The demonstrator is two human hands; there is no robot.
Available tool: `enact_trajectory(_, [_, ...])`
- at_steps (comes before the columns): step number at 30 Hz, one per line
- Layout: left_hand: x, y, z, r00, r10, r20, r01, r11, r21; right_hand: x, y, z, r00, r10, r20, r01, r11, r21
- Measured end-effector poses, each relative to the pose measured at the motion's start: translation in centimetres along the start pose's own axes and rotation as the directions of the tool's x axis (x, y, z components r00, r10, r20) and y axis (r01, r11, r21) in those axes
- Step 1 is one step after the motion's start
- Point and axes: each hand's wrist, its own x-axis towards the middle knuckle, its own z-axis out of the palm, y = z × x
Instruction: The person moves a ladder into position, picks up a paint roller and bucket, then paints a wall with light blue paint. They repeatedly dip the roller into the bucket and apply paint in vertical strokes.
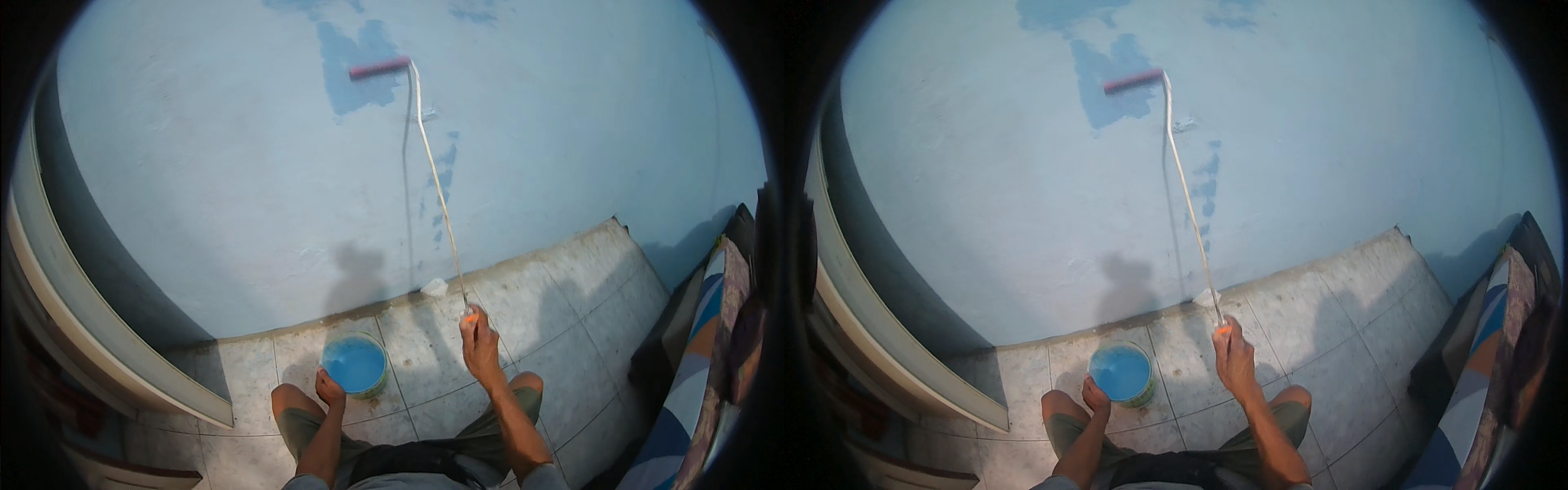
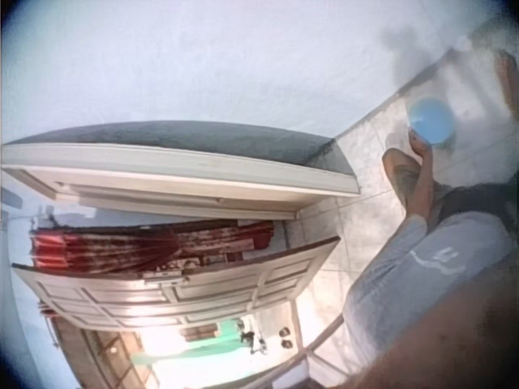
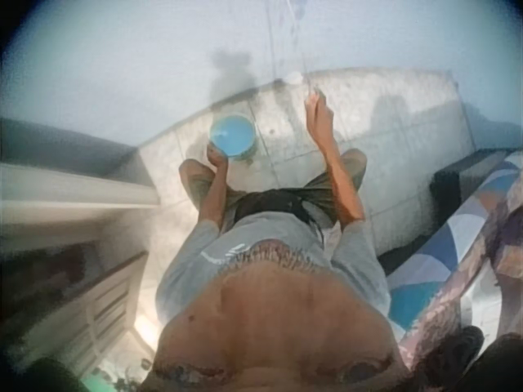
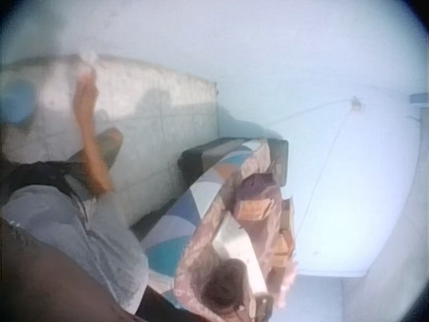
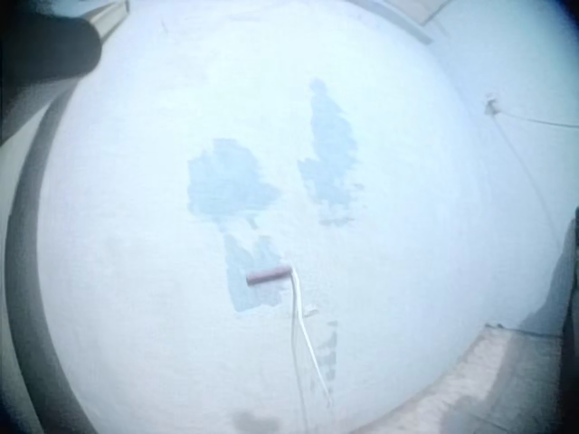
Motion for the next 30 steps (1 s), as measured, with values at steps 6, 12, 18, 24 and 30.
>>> enact_trajectory(6, [-0.5,1.6,0.0,0.997,-0.070,-0.043,0.071,0.997,0.011,0.4,0.0,-0.3,1.000,0.012,0.002,-0.012,0.999,-0.041])
enact_trajectory(12, [-0.3,0.9,0.3,0.998,-0.056,0.012,0.057,0.997,-0.056,0.9,0.6,0.2,0.998,-0.051,-0.023,0.050,0.998,-0.048])
enact_trajectory(18, [-0.4,1.6,0.1,0.998,-0.064,-0.027,0.063,0.998,-0.030,1.5,-0.3,0.3,1.000,0.001,-0.008,-0.002,1.000,-0.028])
enact_trajectory(24, [-0.1,0.7,0.3,0.997,-0.055,0.050,0.057,0.997,-0.045,0.9,0.4,0.8,0.999,-0.024,-0.033,0.022,0.999,-0.047])
enact_trajectory(30, [-0.1,1.4,-0.1,0.999,-0.034,0.012,0.034,0.998,-0.055,1.3,-0.2,1.6,0.999,-0.019,-0.042,0.018,1.000,-0.014])
